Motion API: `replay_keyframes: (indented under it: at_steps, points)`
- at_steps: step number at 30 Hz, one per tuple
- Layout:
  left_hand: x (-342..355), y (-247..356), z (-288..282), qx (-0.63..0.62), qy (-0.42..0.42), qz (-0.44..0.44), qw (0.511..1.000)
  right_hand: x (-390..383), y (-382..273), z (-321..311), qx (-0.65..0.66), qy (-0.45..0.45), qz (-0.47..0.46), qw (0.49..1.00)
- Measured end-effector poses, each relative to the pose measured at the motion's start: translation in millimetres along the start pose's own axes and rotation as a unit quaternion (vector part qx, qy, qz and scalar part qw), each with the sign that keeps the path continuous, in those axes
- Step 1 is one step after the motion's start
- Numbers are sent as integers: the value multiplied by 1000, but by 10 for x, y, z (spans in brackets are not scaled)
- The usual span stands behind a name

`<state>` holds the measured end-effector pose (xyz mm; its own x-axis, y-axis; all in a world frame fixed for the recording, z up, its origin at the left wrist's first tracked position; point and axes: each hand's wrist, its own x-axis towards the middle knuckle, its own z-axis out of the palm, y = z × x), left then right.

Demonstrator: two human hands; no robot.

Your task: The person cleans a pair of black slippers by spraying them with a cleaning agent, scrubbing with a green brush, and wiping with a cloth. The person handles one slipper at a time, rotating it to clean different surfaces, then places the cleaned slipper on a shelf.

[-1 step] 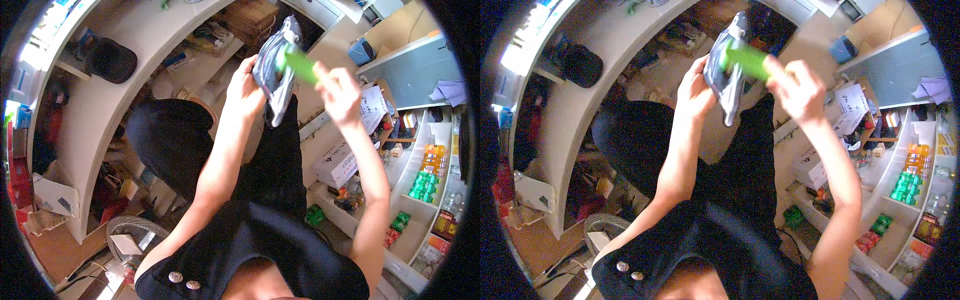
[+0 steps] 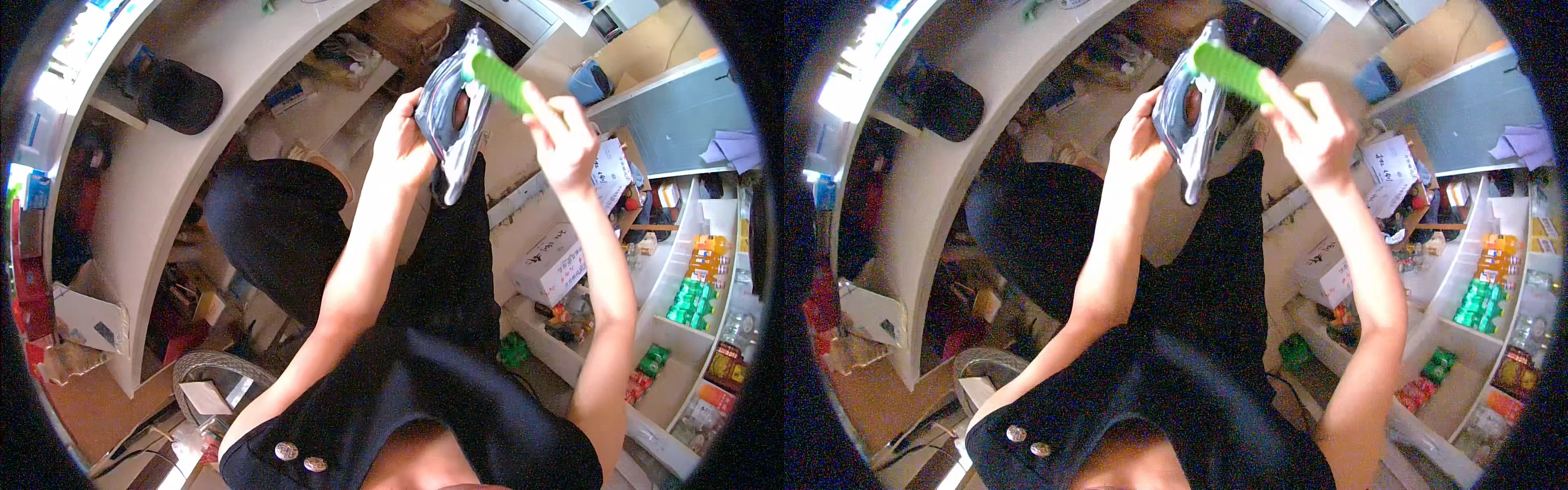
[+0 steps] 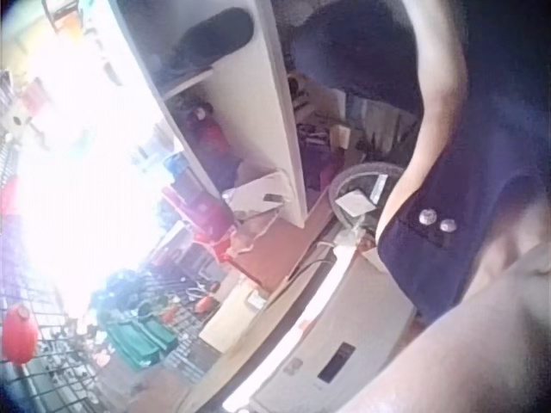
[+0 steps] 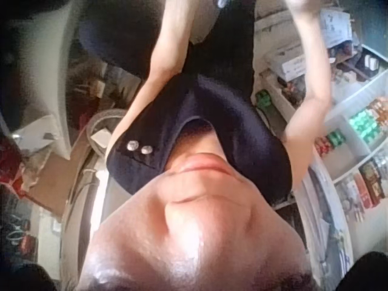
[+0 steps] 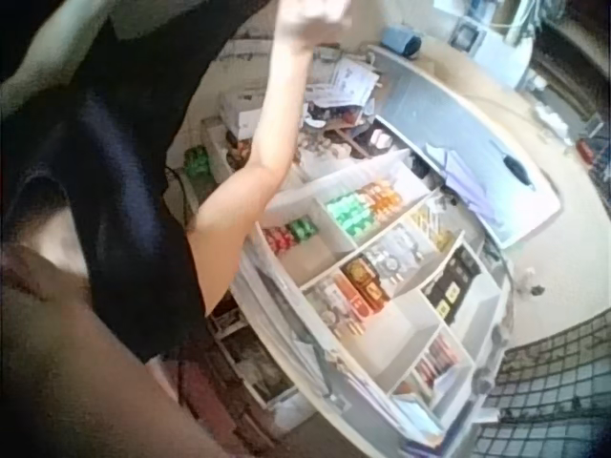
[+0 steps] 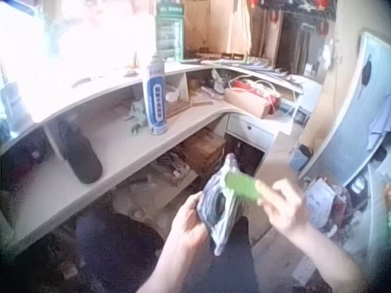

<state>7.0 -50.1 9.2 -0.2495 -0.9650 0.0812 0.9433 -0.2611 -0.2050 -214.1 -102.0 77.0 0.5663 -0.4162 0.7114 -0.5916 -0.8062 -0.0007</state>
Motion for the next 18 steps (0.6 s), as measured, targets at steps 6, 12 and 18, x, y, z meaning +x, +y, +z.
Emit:
replay_keyframes:
  at_steps: [6,12,18]
  points:
    - [-23,-176,81,100,79,89,988,162,29,-72,-97,-4,26,995]
    - [-47,-430,273,276,134,236,922,219,-55,-143,-37,-24,97,994]
    - [-153,-564,68,600,92,333,722,409,14,-69,190,-113,283,933]
